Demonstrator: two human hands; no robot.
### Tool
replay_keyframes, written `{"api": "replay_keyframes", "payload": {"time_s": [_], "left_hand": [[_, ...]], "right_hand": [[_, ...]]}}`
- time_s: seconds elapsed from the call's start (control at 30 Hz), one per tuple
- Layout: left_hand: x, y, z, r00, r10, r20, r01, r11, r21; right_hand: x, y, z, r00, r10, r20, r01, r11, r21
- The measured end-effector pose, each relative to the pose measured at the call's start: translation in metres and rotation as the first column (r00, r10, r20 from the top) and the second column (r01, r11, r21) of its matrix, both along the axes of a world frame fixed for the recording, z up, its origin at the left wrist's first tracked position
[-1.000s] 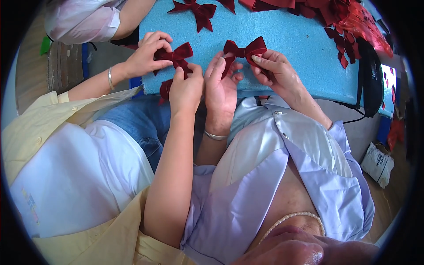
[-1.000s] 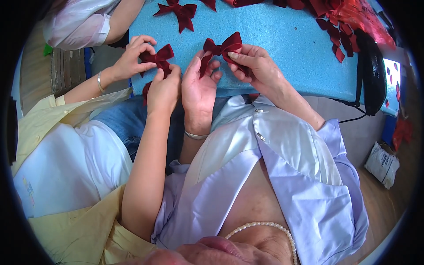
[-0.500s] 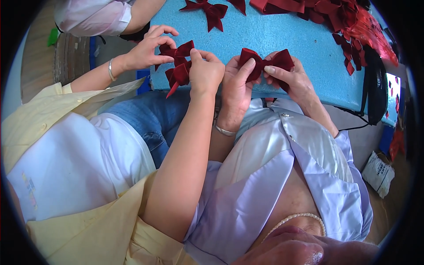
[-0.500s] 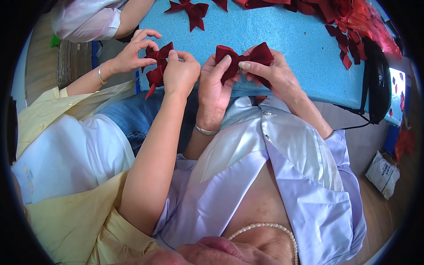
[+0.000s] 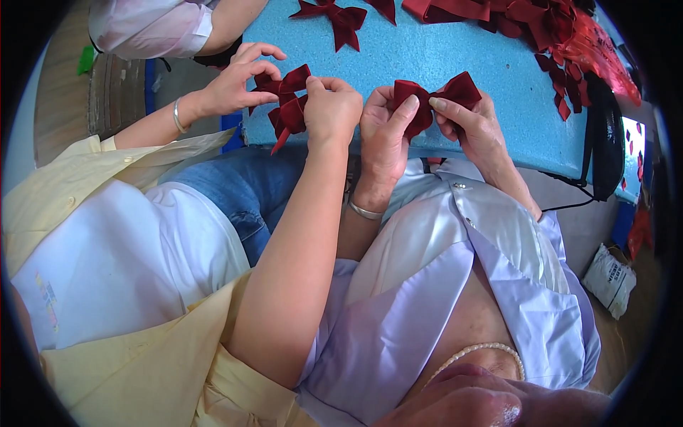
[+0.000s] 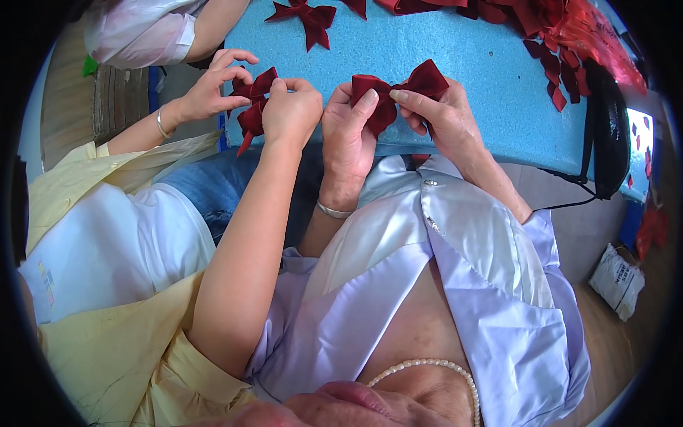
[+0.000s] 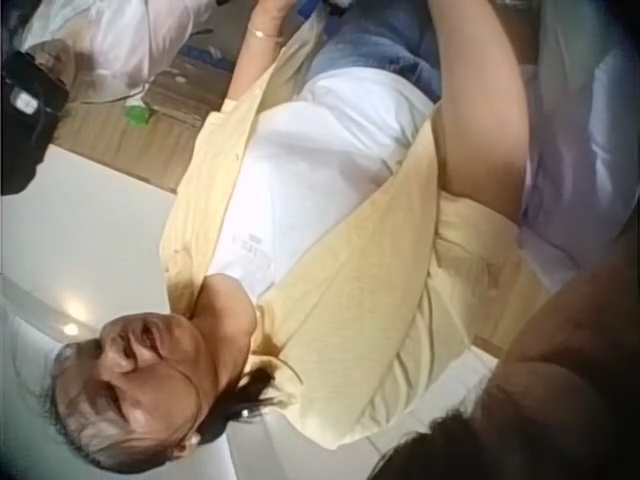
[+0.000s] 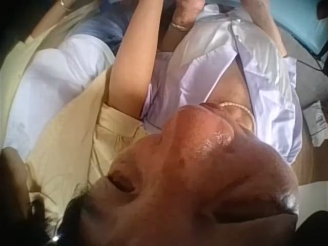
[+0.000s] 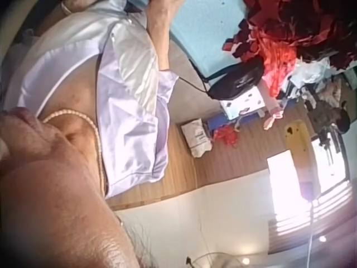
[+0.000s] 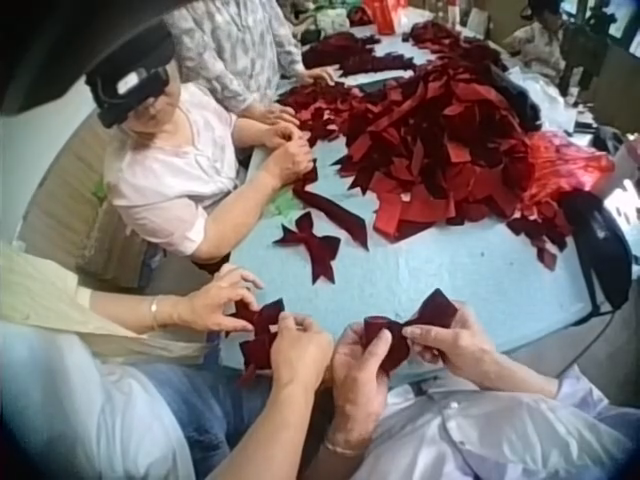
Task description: Assembling and inspecting red fabric ribbon bows by hand.
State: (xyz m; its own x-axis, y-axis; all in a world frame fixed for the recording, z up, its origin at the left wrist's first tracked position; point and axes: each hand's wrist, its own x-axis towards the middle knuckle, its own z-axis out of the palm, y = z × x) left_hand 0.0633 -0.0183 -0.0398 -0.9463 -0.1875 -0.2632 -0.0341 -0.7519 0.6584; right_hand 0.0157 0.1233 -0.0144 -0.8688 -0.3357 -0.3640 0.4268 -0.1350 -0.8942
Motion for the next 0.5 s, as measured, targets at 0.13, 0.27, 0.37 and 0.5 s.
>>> {"api": "replay_keyframes", "payload": {"time_s": [0.13, 0.27, 0.37, 0.5], "left_hand": [[-0.003, 0.002, -0.003, 0.999, 0.011, -0.033, -0.011, 1.0, -0.011], [-0.003, 0.0, 0.002, 1.0, 0.004, -0.009, -0.004, 1.0, 0.015], [-0.007, -0.005, 0.016, 0.996, -0.065, 0.066, 0.06, 0.996, 0.066], [-0.01, -0.002, 0.017, 1.0, -0.008, 0.007, 0.007, 0.999, 0.033]], "right_hand": [[0.002, 0.002, 0.002, 1.0, 0.001, -0.001, -0.001, 1.0, -0.003], [0.0, 0.001, 0.005, 1.0, -0.005, 0.015, 0.005, 1.0, -0.012], [-0.005, 0.007, 0.004, 1.0, -0.017, 0.023, 0.018, 1.0, -0.017], [-0.005, 0.009, 0.003, 1.0, -0.007, 0.026, 0.008, 0.999, -0.044]]}}
